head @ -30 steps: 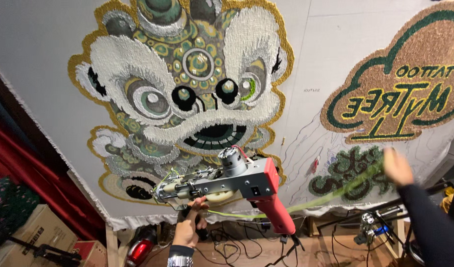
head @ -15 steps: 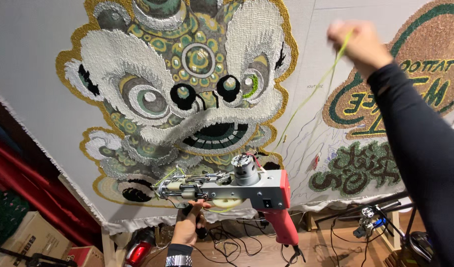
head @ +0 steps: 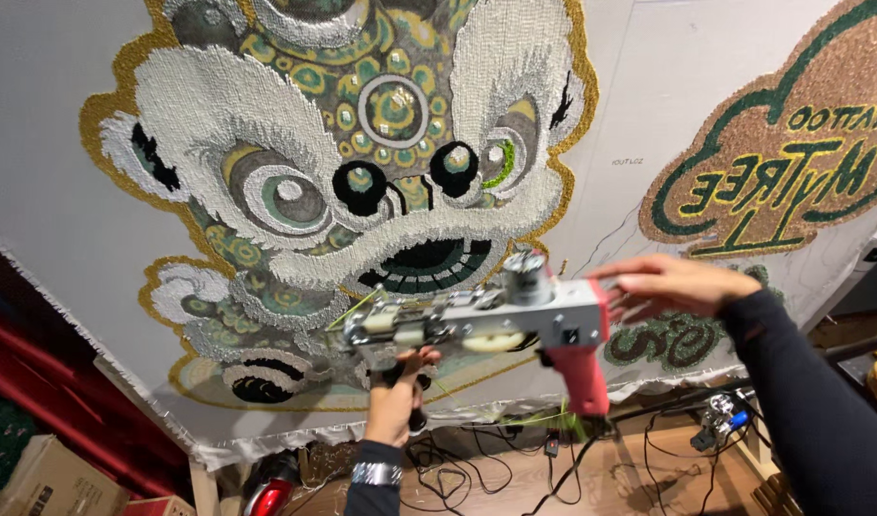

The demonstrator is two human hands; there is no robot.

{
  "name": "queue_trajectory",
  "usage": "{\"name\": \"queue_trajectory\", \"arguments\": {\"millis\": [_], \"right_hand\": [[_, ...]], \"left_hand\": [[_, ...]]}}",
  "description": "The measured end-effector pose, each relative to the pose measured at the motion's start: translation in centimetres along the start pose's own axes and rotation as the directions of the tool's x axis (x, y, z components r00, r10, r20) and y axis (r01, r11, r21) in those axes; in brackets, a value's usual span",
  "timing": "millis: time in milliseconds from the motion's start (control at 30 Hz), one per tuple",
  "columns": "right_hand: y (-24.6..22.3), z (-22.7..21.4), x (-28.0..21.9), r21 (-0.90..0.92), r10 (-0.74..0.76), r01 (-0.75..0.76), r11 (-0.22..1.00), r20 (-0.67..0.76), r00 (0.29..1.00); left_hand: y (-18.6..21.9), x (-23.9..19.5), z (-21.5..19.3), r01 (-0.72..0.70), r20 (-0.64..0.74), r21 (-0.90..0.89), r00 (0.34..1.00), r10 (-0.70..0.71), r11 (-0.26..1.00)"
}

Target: The person uses a handheld tufting gun to apply green yarn onto a large canvas featuring a pre-drawn design of a stylized lion head. The operator guides the tool along the contours of the design, filling in specific areas with loops of yarn. The process involves continuous movement of the tool and manual feeding of the yarn to maintain tension.

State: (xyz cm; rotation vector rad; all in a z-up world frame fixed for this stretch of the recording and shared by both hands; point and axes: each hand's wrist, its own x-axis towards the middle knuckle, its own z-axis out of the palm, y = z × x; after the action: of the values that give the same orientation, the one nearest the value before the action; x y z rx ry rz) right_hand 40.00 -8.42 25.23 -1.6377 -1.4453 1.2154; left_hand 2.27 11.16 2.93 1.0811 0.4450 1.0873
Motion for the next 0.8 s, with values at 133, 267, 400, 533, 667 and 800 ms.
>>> {"name": "queue_trajectory", "arguments": {"millis": [133,267,400,533,667,800], "right_hand": [[5.2,3.9,1.5,0.378,-0.264,0.177,0.909,0.191,0.945],[10.3,7.0,4.9,0.456,-0.081,0.189,0.87,-0.244,0.966],[12.7,10.7,6.8,0.61,0.027,0.289,0.738,-0.455,0.89],[13.8,12.9,6.7,0.574,0.095,0.294,0.764,-0.55,0.83],[14.8,14.0,5.7,0.634,0.149,0.312,0.707,-0.565,0.811],[15.0,14.1,3.9,0.632,0.221,0.309,0.711,-0.617,0.755]], "left_hand": [[-0.4,2.7,1.2,0.048,-0.047,0.053,0.998,-0.045,0.997],[0.8,3.5,2.4,0.059,-0.06,0.164,0.997,-0.05,0.985],[1.9,3.9,3.1,-0.085,0.052,0.221,0.996,0.075,0.972],[3.1,4.6,3.2,0.047,0.028,0.491,0.997,-0.069,0.87],[3.3,4.9,3.9,-0.026,0.041,0.64,0.999,0.0,0.768],[2.3,6.1,5.2,-0.097,0.078,0.653,0.995,0.061,0.751]]}}
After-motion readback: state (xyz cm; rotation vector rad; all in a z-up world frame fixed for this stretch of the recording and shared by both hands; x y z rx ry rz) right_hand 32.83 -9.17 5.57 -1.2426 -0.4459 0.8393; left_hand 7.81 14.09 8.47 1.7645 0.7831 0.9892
